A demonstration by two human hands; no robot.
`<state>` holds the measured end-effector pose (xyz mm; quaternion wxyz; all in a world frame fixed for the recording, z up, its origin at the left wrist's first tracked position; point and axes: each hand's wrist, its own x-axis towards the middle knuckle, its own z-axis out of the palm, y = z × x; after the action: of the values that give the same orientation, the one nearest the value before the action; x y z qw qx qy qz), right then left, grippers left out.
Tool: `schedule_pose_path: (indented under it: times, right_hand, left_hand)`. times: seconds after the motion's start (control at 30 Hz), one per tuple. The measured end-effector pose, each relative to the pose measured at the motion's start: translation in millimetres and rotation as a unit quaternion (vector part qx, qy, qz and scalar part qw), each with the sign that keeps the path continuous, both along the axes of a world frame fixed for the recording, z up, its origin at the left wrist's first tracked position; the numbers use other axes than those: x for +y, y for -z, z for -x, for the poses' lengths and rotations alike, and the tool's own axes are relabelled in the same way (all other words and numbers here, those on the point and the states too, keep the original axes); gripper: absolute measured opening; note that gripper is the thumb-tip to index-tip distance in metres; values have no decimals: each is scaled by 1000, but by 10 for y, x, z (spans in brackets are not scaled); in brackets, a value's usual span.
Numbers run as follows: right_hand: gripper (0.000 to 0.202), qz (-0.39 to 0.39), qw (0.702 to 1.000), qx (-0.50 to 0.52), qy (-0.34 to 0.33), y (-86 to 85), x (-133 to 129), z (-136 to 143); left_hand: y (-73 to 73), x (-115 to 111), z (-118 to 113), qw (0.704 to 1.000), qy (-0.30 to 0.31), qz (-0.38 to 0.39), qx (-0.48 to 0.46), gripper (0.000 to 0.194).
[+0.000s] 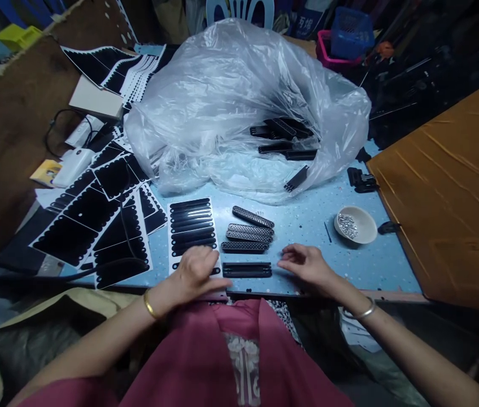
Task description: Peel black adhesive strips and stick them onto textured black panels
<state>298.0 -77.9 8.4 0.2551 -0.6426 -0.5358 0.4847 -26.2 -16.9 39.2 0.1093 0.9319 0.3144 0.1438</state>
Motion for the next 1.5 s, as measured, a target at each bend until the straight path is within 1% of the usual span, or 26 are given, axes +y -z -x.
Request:
schedule_pose_path:
  times: [0.03, 0.07, 0.13, 0.17, 0.2, 0.3, 0.37, 0.47, 0.57, 0.63, 0.67, 0.73, 0.77, 0.83, 0.9, 0.93, 1.0, 1.07, 1.13, 1.27, 1.37, 1.43, 1.47, 1.5]
  right_hand:
    - [43, -66, 995, -56, -41, 15, -74, 28]
    - [39, -126, 982, -106, -88, 36, -139, 66]
    - [31, -220, 945, -178, -166, 90, -228, 155]
    - [29, -253, 928, -201, -182, 121, -249, 201]
    - [28, -278, 917, -219, -185, 152, -254, 244]
    - [30, -322, 897, -255, -160, 223, -204, 340]
    - [32, -319, 895, -270, -157, 239, -154, 371]
    - [42, -307, 897, -281, -147, 229, -95, 364]
    - [44, -331, 896, -283, -86, 194, -16, 293]
    - [37, -352, 893, -278, -28, 163, 109, 240]
    - [31, -364, 890, -274, -3, 148, 203, 226]
    - [24, -377, 885, -271, 19, 124, 453, 239]
    - [24, -371, 887, -275, 13, 116, 596, 270]
    - [27, -319, 901, -291, -34, 108, 874, 366]
    - [26, -256, 913, -300, -102, 106, 1078, 471]
    - [24, -236, 915, -299, -130, 106, 1137, 513]
    - [20, -226, 915, -290, -166, 114, 1169, 556]
    - [19, -229, 914, -282, -182, 134, 1125, 551]
    - [19, -237, 914, -270, -191, 168, 1062, 528]
    - [23, -276, 918, -241, -153, 237, 1009, 509]
    - [31, -310, 916, -236, -98, 229, 977, 492]
    - [35, -352, 911, -213, -30, 206, 895, 460]
    - [36, -371, 908, -193, 17, 201, 829, 445]
    - [38, -381, 907, -168, 67, 204, 750, 435]
  left_hand:
    - [32, -119, 14, 1000, 18, -1, 4, 48]
    - [73, -219, 12, 1000, 25, 2, 13, 41]
    - [171, -345, -22, 999, 20, 26, 31, 24]
    - [222, -367, -45, 999, 10, 41, 34, 17]
    - [268, -367, -66, 998, -1, 56, 34, 14]
    - [368, -266, -101, 995, -26, 90, 20, 12]
    - [405, -163, -106, 993, -52, 104, -6, 13]
    - [440, -31, -107, 986, -111, 117, -53, 20]
    - [458, 25, -98, 983, -149, 70, -79, 29]
    - [448, 33, -84, 984, -151, 23, -89, 35]
    - [437, 37, -80, 985, -146, 2, -92, 41]
    - [406, 59, -87, 988, -126, -24, -87, 62]
    - [393, 81, -101, 990, -113, -27, -77, 73]
    - [386, 140, -149, 994, -95, -13, -50, 89]
    - [413, 206, -204, 995, -90, 18, -30, 94]
    - [438, 235, -227, 995, -91, 33, -27, 96]
    - [502, 274, -258, 993, -96, 56, -34, 98]
    - [566, 291, -273, 992, -99, 67, -52, 100]
    - [615, 294, -282, 990, -96, 77, -73, 97]
    - [640, 260, -283, 984, -102, 109, -94, 85]
    - [604, 161, -238, 974, -122, 140, -130, 92]
    - [569, 83, -206, 955, -143, 179, -188, 94]
    - [554, 59, -202, 938, -153, 209, -232, 90]
    - [542, 56, -213, 914, -164, 242, -282, 84]
